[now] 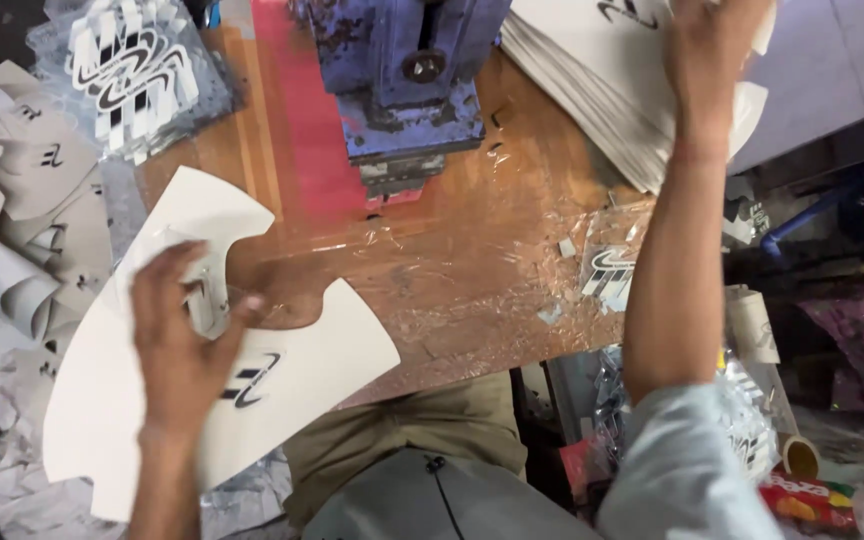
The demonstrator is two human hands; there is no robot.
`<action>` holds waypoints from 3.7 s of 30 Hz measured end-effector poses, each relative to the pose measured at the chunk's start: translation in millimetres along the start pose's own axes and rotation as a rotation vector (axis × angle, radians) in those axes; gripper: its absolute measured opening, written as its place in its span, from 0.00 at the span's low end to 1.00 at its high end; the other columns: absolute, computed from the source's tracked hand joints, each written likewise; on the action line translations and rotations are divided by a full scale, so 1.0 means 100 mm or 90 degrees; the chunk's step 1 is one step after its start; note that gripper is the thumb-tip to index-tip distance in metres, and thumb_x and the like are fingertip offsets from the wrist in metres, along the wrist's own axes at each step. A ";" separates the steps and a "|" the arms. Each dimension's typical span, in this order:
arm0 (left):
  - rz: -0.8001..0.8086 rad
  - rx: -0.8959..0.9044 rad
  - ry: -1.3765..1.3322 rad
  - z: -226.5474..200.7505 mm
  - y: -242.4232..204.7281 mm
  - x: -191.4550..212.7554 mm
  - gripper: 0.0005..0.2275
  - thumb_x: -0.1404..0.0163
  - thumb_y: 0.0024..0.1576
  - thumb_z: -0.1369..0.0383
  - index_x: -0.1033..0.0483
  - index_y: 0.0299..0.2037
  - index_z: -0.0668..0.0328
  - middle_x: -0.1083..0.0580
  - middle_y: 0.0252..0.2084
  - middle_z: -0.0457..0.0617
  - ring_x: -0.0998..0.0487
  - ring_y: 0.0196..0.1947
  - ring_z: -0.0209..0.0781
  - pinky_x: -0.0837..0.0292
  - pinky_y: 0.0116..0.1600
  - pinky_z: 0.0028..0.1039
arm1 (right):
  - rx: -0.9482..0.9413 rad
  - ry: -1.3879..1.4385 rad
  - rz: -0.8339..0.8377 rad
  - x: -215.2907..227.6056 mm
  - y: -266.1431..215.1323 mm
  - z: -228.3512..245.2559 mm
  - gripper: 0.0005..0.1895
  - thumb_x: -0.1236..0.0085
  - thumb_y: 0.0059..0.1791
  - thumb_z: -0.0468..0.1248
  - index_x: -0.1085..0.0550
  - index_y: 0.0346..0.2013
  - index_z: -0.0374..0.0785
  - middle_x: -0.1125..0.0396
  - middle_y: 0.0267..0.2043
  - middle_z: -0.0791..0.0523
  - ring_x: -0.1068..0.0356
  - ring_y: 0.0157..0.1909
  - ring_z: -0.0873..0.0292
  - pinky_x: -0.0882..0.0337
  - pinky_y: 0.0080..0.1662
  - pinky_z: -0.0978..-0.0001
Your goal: The person uses a manual press to punch holes into white paper cutouts with a printed logo. They repeatedly pick up a cutout, align it under the press, operate the lever to punch, and then move the finished piece aside.
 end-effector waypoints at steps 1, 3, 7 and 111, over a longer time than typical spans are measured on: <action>0.020 0.013 -0.063 -0.11 0.05 -0.08 0.28 0.37 0.59 0.64 0.34 0.66 0.64 0.33 0.65 0.60 0.30 0.64 0.57 0.26 0.61 0.37 | -0.014 0.002 -0.050 0.38 0.03 0.78 0.07 0.49 0.60 0.31 0.27 0.48 0.29 0.30 0.41 0.48 0.31 0.43 0.49 0.33 0.47 0.54; 0.045 0.029 -0.129 -0.21 0.14 -0.19 0.29 0.38 0.58 0.63 0.35 0.67 0.64 0.33 0.66 0.61 0.29 0.65 0.57 0.25 0.60 0.35 | -0.030 0.000 -0.096 0.92 -0.33 1.88 0.11 0.52 0.64 0.34 0.26 0.54 0.27 0.28 0.44 0.50 0.30 0.44 0.54 0.33 0.46 0.54; 0.170 0.091 -0.385 -0.09 0.32 -0.48 0.34 0.45 0.59 0.54 0.42 0.72 0.62 0.35 0.69 0.59 0.28 0.66 0.53 0.27 0.64 0.36 | -0.052 0.002 0.253 0.80 -1.31 2.77 0.21 0.57 0.51 0.27 0.31 0.60 0.28 0.30 0.60 0.44 0.31 0.62 0.49 0.31 0.65 0.51; 0.109 -0.201 0.127 -0.27 0.32 -1.31 0.33 0.44 0.60 0.42 0.28 0.68 0.56 0.40 0.67 0.55 0.44 0.67 0.56 0.50 0.64 0.51 | -0.462 0.545 0.299 -1.21 -1.30 2.21 0.19 0.40 0.54 0.28 0.29 0.58 0.21 0.25 0.35 0.53 0.25 0.32 0.68 0.23 0.32 0.78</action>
Point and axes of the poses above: each hand's wrist, its own y-axis towards the middle knuckle, its own x-axis out of the back of the hand, z = x × y, the point moved 6 cm from there along y, towards the middle knuckle
